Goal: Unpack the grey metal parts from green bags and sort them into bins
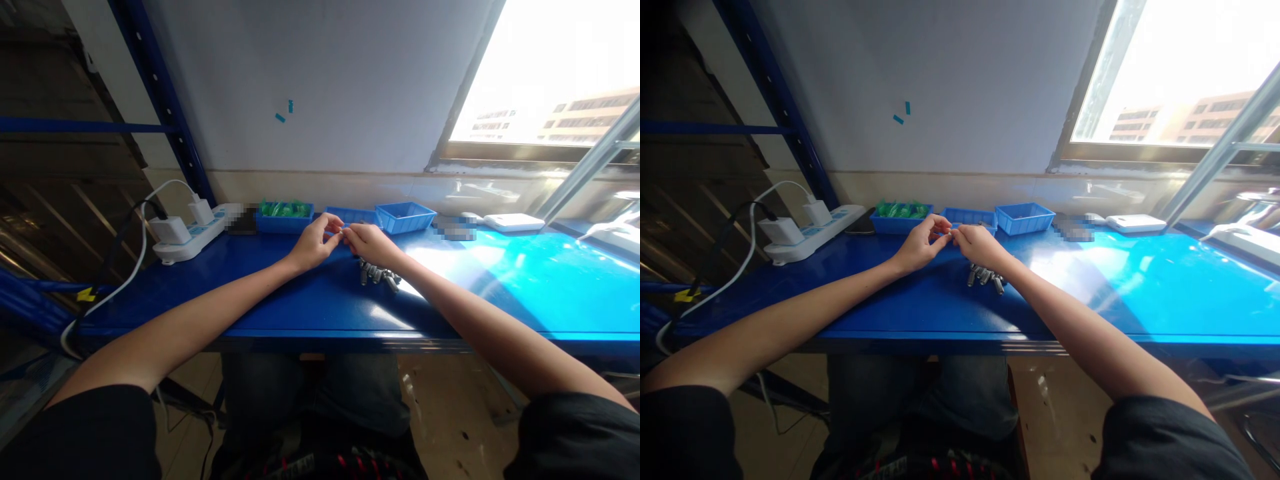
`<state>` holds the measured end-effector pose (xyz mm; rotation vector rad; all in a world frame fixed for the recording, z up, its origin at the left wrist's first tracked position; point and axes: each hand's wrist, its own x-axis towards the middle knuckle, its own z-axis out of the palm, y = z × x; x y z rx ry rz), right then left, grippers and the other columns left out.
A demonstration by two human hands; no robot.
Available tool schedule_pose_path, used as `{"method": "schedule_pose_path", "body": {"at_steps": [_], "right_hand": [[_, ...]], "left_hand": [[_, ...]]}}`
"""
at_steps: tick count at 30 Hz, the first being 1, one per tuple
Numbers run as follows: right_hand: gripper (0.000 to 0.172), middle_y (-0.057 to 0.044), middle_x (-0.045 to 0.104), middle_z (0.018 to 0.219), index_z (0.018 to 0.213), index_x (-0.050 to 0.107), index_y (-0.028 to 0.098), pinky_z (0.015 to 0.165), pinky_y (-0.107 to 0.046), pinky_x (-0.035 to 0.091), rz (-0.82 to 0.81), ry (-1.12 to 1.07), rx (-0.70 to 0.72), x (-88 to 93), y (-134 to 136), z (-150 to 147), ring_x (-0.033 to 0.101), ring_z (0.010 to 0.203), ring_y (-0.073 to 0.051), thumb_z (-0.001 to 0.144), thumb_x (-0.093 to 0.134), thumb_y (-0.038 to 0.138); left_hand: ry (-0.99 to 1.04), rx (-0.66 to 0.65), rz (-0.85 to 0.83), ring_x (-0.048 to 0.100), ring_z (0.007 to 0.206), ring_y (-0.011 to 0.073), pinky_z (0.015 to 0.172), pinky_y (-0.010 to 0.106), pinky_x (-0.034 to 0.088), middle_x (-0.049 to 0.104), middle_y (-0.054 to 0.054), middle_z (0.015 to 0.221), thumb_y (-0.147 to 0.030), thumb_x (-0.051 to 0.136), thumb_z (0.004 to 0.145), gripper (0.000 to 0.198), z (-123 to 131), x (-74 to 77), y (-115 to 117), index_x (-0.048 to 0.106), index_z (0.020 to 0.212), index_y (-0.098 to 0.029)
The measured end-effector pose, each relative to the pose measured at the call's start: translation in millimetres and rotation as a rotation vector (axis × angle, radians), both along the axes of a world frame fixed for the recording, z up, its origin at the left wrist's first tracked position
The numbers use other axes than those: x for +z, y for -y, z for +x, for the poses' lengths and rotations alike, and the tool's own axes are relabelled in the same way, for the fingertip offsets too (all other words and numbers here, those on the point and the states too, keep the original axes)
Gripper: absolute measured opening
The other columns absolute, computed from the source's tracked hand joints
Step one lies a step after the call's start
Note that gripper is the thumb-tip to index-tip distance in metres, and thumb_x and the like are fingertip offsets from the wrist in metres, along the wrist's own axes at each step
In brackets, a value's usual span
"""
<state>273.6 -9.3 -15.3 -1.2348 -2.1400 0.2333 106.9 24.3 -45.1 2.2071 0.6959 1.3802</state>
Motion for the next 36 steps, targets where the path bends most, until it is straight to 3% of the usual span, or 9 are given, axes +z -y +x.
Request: {"method": "schedule_pose_path", "body": {"at_steps": [11,17,21,24,31,36], "right_hand": [[0.033,-0.005,0.065,0.071,0.069,0.053,0.019,0.064,-0.025,0.036,0.144,0.113,-0.068,-6.5,-5,3,0.057,0.065,-0.015,0.096,0.036,0.027],[0.036,-0.005,0.065,0.071,0.074,0.055,0.019,0.062,-0.025,0.036,0.111,0.127,-0.038,-3.8,-3,5,0.057,0.064,-0.016,0.097,0.031,0.031],[0.020,-0.003,0.065,0.074,0.096,0.056,0.019,0.062,-0.026,0.036,0.197,0.133,-0.057,-5.2,-2,8,0.058,0.066,-0.017,0.093,0.039,0.029],[0.024,-0.001,0.063,0.071,0.108,0.054,0.019,0.061,-0.025,0.036,0.221,0.144,-0.048,-6.0,-2,10,0.057,0.064,-0.017,0.087,0.050,0.029],[0.021,-0.003,0.068,0.079,0.106,0.057,0.020,0.062,-0.025,0.036,0.238,0.205,-0.060,-5.9,-2,10,0.059,0.066,-0.017,0.090,0.047,0.028],[0.025,-0.007,0.071,0.085,0.102,0.061,0.020,0.066,-0.026,0.038,0.229,0.207,-0.088,-4.6,-4,12,0.064,0.075,-0.020,0.095,0.040,0.033]], "left_hand": [[0.010,-0.050,0.027,0.061,0.082,0.0150,0.077,0.030,0.053,0.061,0.005,0.092,-0.019,0.061,0.079,0.019,0,-1.5,-4,0.055,0.097,-0.017],[-0.013,0.005,-0.024,0.061,0.082,0.0156,0.074,0.028,0.053,0.061,0.005,0.089,-0.026,0.062,0.081,0.015,0,2.1,0,0.056,0.090,-0.017],[0.011,0.008,-0.073,0.061,0.076,0.0143,0.072,0.028,0.052,0.062,0.003,0.084,-0.032,0.062,0.082,0.018,-1,2.8,0,0.055,0.089,-0.017],[0.023,-0.008,-0.116,0.063,0.074,0.0146,0.071,0.028,0.053,0.062,0.003,0.081,-0.034,0.062,0.083,0.021,-1,1.3,-2,0.055,0.092,-0.017],[0.073,-0.084,-0.218,0.066,0.067,0.0132,0.064,0.025,0.051,0.061,0.000,0.075,-0.037,0.061,0.085,0.025,0,-0.2,-2,0.049,0.093,-0.017],[0.011,-0.059,-0.147,0.066,0.073,0.0133,0.070,0.025,0.051,0.065,0.002,0.080,-0.032,0.059,0.086,0.021,-3,2.7,0,0.053,0.100,-0.018]]}}
